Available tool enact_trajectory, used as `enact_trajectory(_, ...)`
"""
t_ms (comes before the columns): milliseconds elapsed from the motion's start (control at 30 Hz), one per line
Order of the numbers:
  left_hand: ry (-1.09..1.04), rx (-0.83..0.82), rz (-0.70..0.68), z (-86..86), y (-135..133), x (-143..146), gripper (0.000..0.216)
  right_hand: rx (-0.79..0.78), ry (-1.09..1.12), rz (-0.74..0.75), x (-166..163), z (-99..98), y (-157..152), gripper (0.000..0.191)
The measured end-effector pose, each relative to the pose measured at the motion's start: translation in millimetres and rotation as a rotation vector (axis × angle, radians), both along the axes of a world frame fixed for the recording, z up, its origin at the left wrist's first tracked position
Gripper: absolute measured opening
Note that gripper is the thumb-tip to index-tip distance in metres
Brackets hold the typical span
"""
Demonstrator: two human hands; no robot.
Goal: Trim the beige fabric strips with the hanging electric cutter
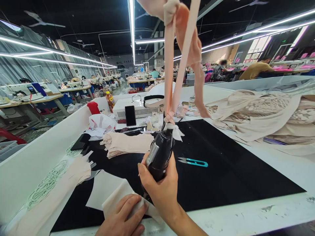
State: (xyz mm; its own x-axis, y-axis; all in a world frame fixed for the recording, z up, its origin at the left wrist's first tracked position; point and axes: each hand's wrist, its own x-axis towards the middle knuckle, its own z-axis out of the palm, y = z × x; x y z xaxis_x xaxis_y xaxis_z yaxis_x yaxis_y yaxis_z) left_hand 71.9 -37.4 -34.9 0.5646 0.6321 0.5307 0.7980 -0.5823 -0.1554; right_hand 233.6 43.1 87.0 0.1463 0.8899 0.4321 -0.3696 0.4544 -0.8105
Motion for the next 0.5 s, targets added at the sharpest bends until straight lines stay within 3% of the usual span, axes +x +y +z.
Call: enact_trajectory(500, -0.035, -0.059, 0.014, -2.7, 0.0, 3.6, 0.035, -0.043, -0.028, 0.067, -4.9, -9.2, 5.8, 0.034)
